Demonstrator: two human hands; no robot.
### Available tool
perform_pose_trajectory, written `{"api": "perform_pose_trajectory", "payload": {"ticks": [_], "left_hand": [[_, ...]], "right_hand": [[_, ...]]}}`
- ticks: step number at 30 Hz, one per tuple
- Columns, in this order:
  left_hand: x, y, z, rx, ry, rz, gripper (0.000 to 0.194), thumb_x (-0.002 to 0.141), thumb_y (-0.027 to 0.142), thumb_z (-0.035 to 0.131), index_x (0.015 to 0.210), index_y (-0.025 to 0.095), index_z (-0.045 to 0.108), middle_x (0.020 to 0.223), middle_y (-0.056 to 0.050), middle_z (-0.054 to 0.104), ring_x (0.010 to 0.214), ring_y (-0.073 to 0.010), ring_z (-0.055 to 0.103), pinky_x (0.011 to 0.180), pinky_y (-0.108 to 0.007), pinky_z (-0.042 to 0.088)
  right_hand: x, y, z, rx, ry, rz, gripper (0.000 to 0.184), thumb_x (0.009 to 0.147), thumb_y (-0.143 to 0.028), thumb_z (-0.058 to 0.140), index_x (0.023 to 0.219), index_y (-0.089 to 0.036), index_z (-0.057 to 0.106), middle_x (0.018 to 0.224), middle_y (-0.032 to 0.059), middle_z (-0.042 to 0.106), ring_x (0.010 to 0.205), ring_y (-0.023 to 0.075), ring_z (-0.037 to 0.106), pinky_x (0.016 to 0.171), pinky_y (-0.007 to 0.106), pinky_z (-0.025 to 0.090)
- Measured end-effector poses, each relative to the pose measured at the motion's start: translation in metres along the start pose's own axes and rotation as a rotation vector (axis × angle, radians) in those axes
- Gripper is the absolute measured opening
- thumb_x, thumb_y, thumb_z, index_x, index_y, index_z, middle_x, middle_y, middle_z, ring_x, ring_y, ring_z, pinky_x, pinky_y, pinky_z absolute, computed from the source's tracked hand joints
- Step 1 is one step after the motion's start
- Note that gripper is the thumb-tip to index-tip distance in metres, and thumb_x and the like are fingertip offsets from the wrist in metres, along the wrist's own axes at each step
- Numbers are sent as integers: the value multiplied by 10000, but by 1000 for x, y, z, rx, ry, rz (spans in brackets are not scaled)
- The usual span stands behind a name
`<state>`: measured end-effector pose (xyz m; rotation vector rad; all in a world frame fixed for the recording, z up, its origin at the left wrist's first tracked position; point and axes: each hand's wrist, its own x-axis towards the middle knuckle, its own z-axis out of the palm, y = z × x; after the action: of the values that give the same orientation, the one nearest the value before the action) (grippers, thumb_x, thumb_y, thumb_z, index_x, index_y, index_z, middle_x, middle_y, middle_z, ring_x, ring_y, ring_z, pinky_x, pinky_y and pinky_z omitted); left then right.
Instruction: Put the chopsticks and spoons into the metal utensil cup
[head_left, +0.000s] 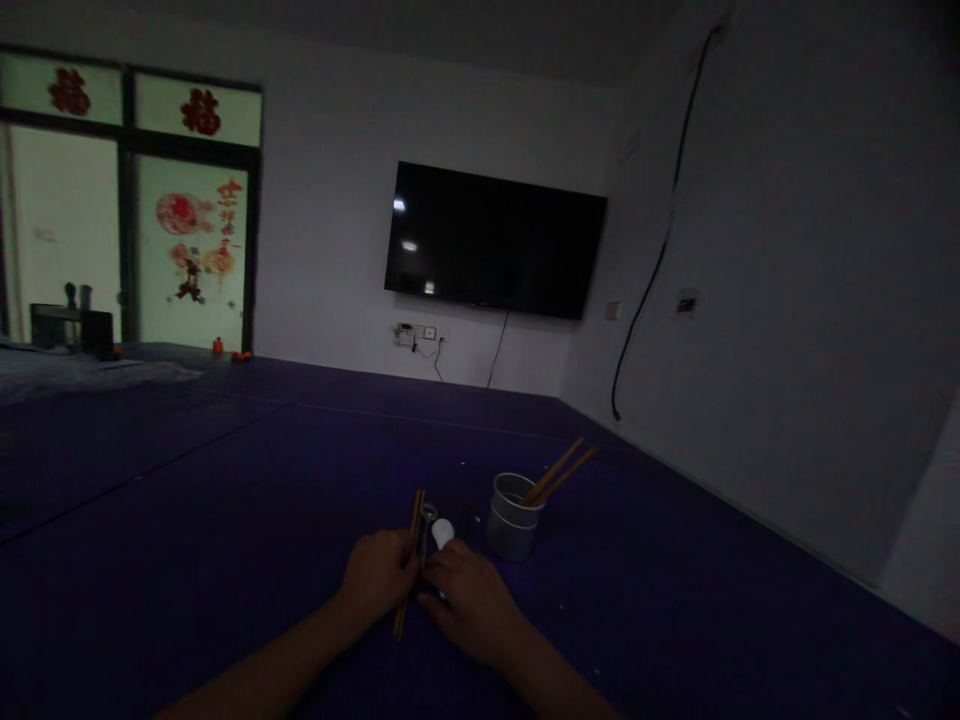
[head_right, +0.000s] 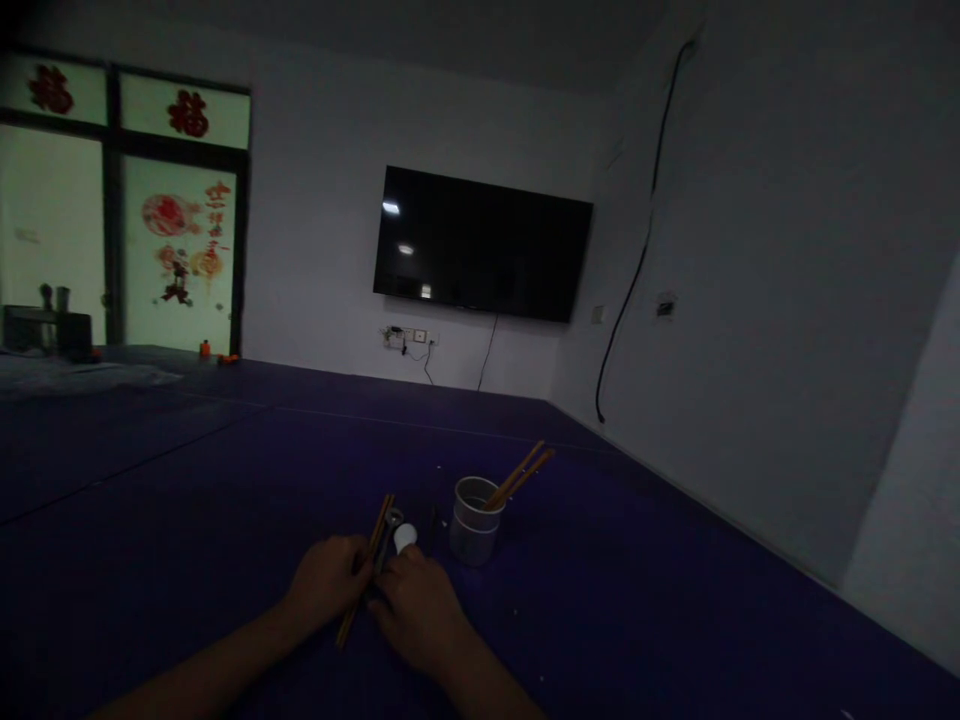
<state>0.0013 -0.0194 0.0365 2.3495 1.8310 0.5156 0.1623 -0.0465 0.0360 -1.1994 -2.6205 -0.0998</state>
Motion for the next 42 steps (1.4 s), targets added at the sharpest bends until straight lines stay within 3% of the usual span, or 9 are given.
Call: {"api": "perform_pose_trajectory", "payload": {"ticks": [19, 29, 42], "left_hand": [[1, -1, 3, -13, 1, 43, 196, 819, 265, 446, 808, 196, 630, 828, -41, 711, 745, -173, 659, 637, -245, 422], [1, -1, 4, 42, -23, 119, 245, 865, 249, 389, 895, 200, 627, 903, -64, 711, 829, -200, 663, 697, -274, 458], [-3, 4, 0, 128, -35, 123, 268, 876, 224, 360, 950, 181, 614, 911, -89, 706, 848, -219, 660, 754, -306, 472]], "right_hand": [[-1, 2, 1, 1, 16, -5, 165, 875, -272, 521, 998, -204, 608, 1011, 44, 641, 1005, 209, 524, 854, 313, 403], [-1, 2, 1, -2, 9, -15, 182, 877, -281, 518, 1015, -206, 610, 1006, 46, 649, 1005, 220, 526, 841, 324, 413], [0, 0, 0, -20, 11, -6, 162, 879, -282, 522, 973, -193, 619, 990, 54, 642, 997, 216, 527, 824, 311, 418]]}}
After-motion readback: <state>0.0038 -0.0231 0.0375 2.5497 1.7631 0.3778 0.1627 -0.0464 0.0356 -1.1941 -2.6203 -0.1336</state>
